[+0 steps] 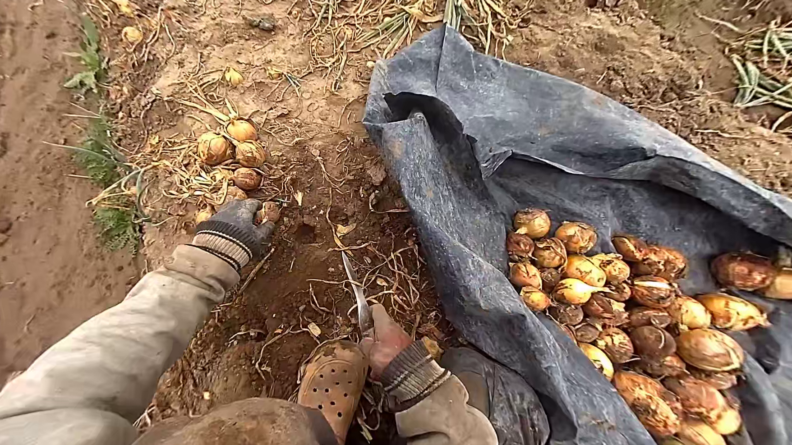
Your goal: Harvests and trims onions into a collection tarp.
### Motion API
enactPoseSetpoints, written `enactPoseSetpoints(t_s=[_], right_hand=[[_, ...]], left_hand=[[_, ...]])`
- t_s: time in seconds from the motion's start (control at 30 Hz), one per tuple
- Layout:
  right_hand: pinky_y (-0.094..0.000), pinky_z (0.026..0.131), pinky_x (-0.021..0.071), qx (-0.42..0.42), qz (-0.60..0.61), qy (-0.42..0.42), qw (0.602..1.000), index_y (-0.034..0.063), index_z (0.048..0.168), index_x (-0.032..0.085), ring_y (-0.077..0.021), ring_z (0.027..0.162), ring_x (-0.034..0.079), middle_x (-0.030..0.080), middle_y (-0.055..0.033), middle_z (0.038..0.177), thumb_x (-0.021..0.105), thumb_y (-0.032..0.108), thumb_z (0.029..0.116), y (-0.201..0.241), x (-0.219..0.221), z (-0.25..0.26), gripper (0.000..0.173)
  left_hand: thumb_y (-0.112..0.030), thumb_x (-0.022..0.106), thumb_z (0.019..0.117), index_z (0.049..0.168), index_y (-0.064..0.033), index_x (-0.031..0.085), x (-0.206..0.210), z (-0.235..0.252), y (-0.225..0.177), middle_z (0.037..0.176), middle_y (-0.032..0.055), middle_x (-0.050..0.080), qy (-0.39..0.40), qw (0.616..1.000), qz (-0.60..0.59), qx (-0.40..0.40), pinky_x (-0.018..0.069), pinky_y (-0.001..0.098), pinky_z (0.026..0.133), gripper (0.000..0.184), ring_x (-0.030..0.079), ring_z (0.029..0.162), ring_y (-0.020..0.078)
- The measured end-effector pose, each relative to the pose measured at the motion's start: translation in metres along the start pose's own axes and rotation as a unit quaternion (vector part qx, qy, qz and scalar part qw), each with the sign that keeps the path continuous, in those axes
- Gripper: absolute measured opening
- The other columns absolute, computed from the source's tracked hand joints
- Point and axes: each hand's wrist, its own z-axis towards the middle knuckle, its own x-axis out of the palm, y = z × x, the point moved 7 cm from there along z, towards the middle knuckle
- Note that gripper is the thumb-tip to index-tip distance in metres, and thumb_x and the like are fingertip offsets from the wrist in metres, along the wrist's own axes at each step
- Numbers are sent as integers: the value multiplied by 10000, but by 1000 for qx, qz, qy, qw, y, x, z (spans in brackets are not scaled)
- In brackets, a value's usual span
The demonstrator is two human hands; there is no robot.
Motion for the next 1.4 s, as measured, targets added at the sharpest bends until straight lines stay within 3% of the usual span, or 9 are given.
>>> enactPoseSetpoints(t_s=[0.13, 0.3, 0.43, 0.6, 0.77, 0.97, 1.07, 1.27, 1.4], right_hand=[[-485, 783, 633, 32, 40, -56, 997, 117, 1535, 348, -282, 803, 747, 702, -172, 1101, 520, 219, 1044, 5, -16, 17, 530], [-587, 975, 529, 7, -124, -110, 986, 108, 1520, 394, -404, 1121, 689, 697, -233, 1194, 474, 338, 1086, 82, -41, 74, 497], [-593, 1013, 497, -40, -68, -118, 990, 17, 1337, 597, -389, 1173, 658, 678, -241, 1236, 335, 344, 1124, 126, -50, 139, 471], [-555, 949, 544, 29, -54, -94, 994, 14, 1285, 631, -354, 1120, 683, 666, -229, 1250, 321, 342, 1123, 144, -37, 193, 480], [-529, 1086, 458, 83, -63, -79, 991, -41, 1361, 569, -346, 1313, 582, 585, -251, 1402, 327, 318, 1130, 145, -30, 193, 491], [-504, 1124, 430, 84, -88, -38, 992, -53, 1497, 431, -362, 1379, 517, 481, -271, 1505, 353, 204, 1128, 126, -36, 168, 456], [-479, 1173, 371, 101, -104, -23, 989, -109, 1459, 440, -352, 1433, 465, 458, -283, 1525, 347, 200, 1131, 114, -36, 146, 460], [-573, 995, 509, 108, -2, -65, 992, -56, 1341, 575, -410, 1163, 644, 619, -294, 1294, 317, 390, 1130, 37, -34, 122, 556], [-520, 773, 585, 102, 56, -89, 989, 49, 1357, 553, -345, 819, 690, 657, -226, 1040, 385, 420, 1114, -7, -31, 68, 474]], left_hand=[[-387, 778, 875, 1486, -123, 504, 34, 42, 0, 1383, 282, 573, 7, 999, 18, -47, 502, 731, 917, 720, 608, 1206, 504], [-362, 748, 912, 1524, -201, 472, 52, 40, 26, 1402, 235, 581, -9, 997, -28, -67, 509, 730, 907, 690, 630, 1176, 492], [-359, 683, 975, 1553, -213, 439, 60, 17, 39, 1422, 206, 594, -11, 997, -44, -67, 492, 704, 963, 644, 619, 1231, 458], [-335, 644, 1009, 1565, -183, 420, 74, 0, 56, 1445, 178, 590, -25, 993, -88, -75, 467, 652, 1054, 619, 593, 1301, 403], [-361, 647, 1005, 1555, -187, 436, 76, 4, 60, 1454, 173, 584, -18, 991, -108, -77, 458, 657, 1061, 614, 582, 1320, 390], [-414, 524, 1064, 1364, -147, 639, 61, -5, 53, 1330, 175, 669, -38, 989, -107, -96, 480, 703, 972, 418, 645, 1213, 411], [-306, 467, 1106, 1365, -88, 648, 16, -33, 32, 1419, 195, 612, 50, 975, -163, -141, 397, 654, 1081, 384, 560, 1335, 404], [-333, 559, 1062, 1200, -110, 752, 51, -50, 69, 1303, 172, 682, -163, 947, -259, -102, 427, 608, 1112, 325, 591, 1298, 366], [-269, 572, 1068, 1184, -39, 711, 44, -79, 51, 1008, 170, 718, -126, 898, -406, -111, 551, 524, 821, 293, 679, 851, 261]])
